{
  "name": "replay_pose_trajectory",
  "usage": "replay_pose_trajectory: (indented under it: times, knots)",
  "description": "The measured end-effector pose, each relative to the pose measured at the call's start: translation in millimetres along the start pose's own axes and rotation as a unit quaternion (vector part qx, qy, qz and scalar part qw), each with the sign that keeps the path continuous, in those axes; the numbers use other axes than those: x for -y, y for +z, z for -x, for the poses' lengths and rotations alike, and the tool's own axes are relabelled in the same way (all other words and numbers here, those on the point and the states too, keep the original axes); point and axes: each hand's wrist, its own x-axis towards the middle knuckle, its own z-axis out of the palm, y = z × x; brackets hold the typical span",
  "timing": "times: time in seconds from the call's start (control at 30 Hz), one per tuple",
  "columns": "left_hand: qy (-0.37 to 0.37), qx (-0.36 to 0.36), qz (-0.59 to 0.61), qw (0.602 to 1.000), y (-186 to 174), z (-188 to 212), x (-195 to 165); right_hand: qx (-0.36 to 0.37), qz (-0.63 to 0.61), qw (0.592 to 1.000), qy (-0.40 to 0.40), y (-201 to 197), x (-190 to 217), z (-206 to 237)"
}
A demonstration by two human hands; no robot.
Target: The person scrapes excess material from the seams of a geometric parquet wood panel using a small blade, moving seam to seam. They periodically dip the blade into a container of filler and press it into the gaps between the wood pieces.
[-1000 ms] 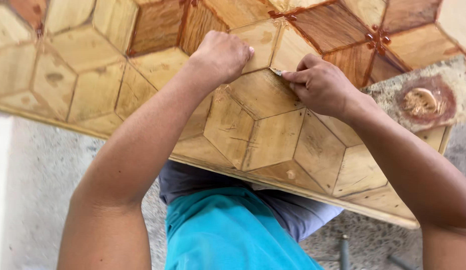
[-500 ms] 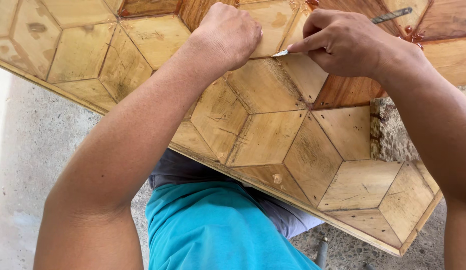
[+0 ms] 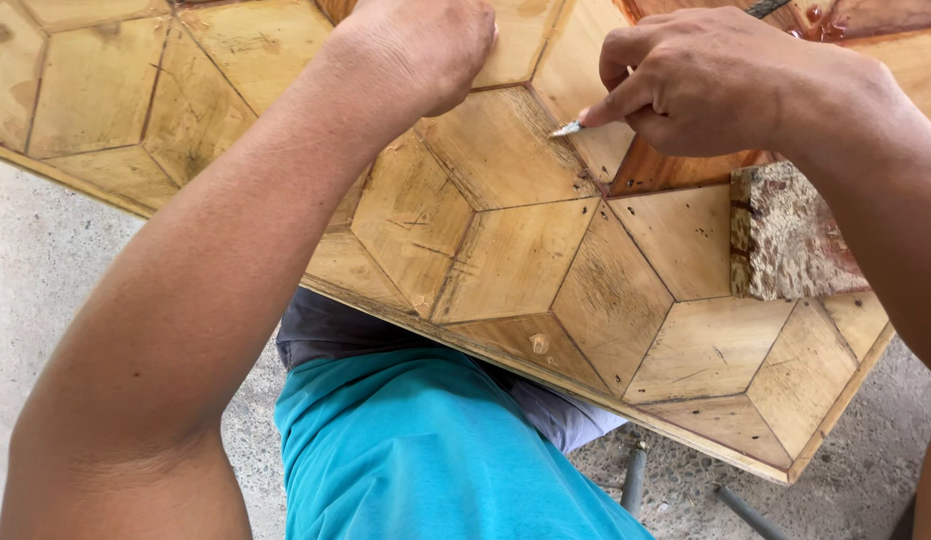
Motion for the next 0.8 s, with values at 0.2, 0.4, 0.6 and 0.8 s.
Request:
replay_pose_trajectory:
  times: [0.2, 0.4, 0.6, 0.8]
  knots:
    - [0.005, -0.002, 0.002, 1.0, -4, 4, -1, 0.053, 0.009, 0.998, 0.032, 1, 9, 23]
    - [-0.063, 0.046, 0.028, 0.997, -8, 11, -6, 0.065, 0.02, 0.997, 0.021, 9, 12, 45]
    - [0.002, 0.039, -0.043, 0.998, -9, 5, -3, 0.172, -0.046, 0.979, 0.102, -2, 10, 46]
    - [0.03, -0.024, -0.047, 0.998, -3, 3, 3, -0.019, -0.16, 0.983, 0.083, -8, -14, -11]
